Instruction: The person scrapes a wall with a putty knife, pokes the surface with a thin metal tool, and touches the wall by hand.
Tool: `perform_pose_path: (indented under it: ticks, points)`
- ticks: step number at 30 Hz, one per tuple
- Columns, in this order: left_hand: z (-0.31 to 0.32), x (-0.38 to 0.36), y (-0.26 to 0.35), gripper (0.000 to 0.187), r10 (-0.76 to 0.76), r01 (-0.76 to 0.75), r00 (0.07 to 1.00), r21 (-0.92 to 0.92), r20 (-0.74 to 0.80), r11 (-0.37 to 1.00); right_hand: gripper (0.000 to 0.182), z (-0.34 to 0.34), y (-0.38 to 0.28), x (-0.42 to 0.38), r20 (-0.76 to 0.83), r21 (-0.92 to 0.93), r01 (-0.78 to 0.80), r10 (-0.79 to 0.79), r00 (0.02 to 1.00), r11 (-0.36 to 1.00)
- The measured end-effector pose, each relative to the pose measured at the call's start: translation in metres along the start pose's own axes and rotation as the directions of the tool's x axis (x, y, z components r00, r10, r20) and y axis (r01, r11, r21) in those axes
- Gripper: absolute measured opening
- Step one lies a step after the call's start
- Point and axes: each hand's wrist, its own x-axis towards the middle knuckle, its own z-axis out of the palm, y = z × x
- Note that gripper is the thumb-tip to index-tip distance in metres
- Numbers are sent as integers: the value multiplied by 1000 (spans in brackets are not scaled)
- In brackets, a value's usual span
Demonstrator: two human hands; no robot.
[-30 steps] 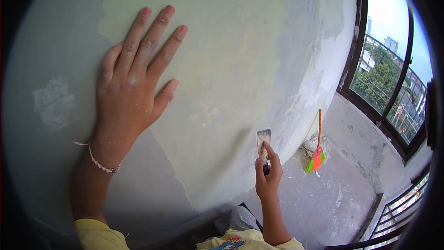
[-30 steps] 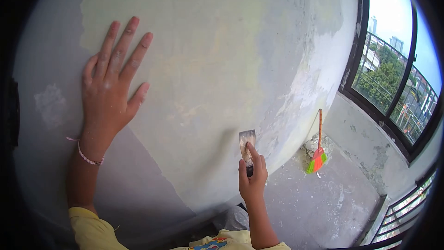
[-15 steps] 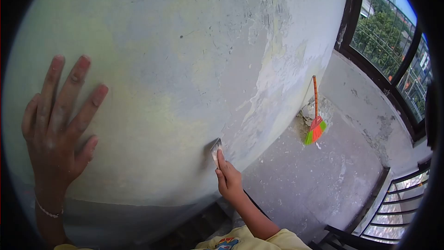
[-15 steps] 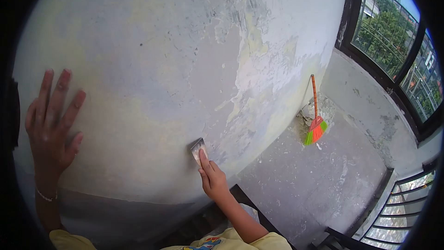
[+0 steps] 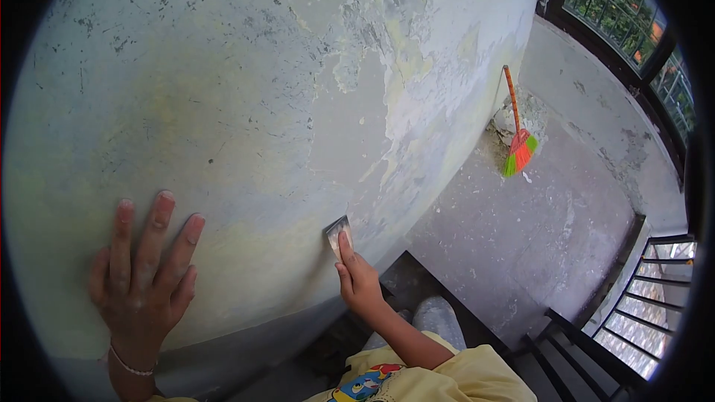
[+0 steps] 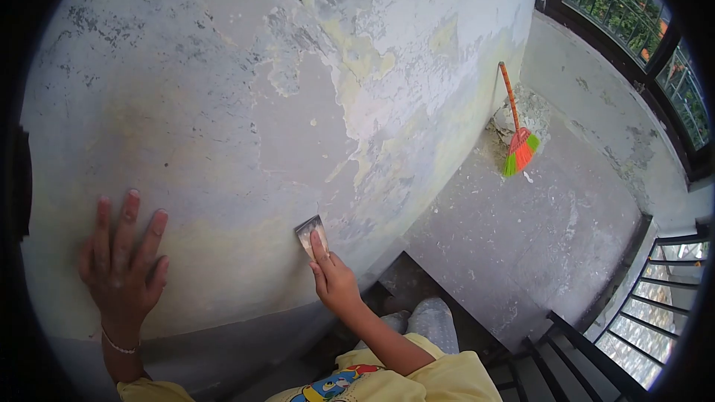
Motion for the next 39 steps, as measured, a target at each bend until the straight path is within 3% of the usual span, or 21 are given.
perform_pose_path:
  ticks: [3,5,9,11,15,17,18,20,21,25,27,28,34,36,37,39]
  points:
    - [0,-4,-2,46,49,-48,999,-53,10,997,61,-7,1,8,61,-74,-70,74,995,995]
    - [-2,-3,-3,46,50,-48,999,-54,21,997,61,-6,-3,8,-29,39,-31,32,999,999]
    - [-1,-4,-2,49,48,-49,999,-52,-12,997,61,0,-7,-7,26,41,112,-113,993,993]
    - [-4,-2,-2,50,45,-44,999,-64,6,997,61,-14,-9,12,20,19,-109,109,994,994]
    - [-8,0,-4,54,39,-38,999,-77,14,996,63,-14,-7,5,14,23,-96,96,995,995]
    - [-9,-2,-2,56,31,-30,999,-92,11,995,62,-7,-8,-4,35,19,111,-112,993,994]
    - [-10,0,-3,58,27,-26,1000,-97,10,995,62,-10,-9,0,29,14,117,-117,993,993]
    - [-8,1,-1,60,25,-26,1000,-97,-11,995,62,-17,-7,11,-70,19,-1,2,998,1000]
    - [-8,0,-1,62,31,-33,999,-99,-18,995,63,-23,-3,10,10,2,-30,30,1000,1000]
    - [-8,-3,-1,62,38,-41,999,-102,-27,994,62,-10,-9,1,-11,77,-83,84,996,994]
    - [-9,-3,-3,61,67,-67,998,-34,2,997,62,-3,-11,-3,41,64,118,-121,992,991]
    - [-7,-3,-3,61,68,-68,998,-30,-6,997,62,-8,-4,2,33,62,123,-125,992,990]
    - [-7,-6,-1,59,64,-65,998,-105,-15,992,62,-10,-15,3,14,62,-124,123,992,990]
    - [-12,-3,-2,60,55,-58,998,-115,-33,992,61,-8,-22,7,-39,57,268,-267,963,962]
    - [-11,-3,-3,60,54,-58,998,-115,-37,992,60,-9,-24,4,-33,73,-57,60,998,996]
    - [-13,-2,-1,61,55,-58,998,-116,-27,992,59,4,-24,5,-88,143,-123,136,987,982]
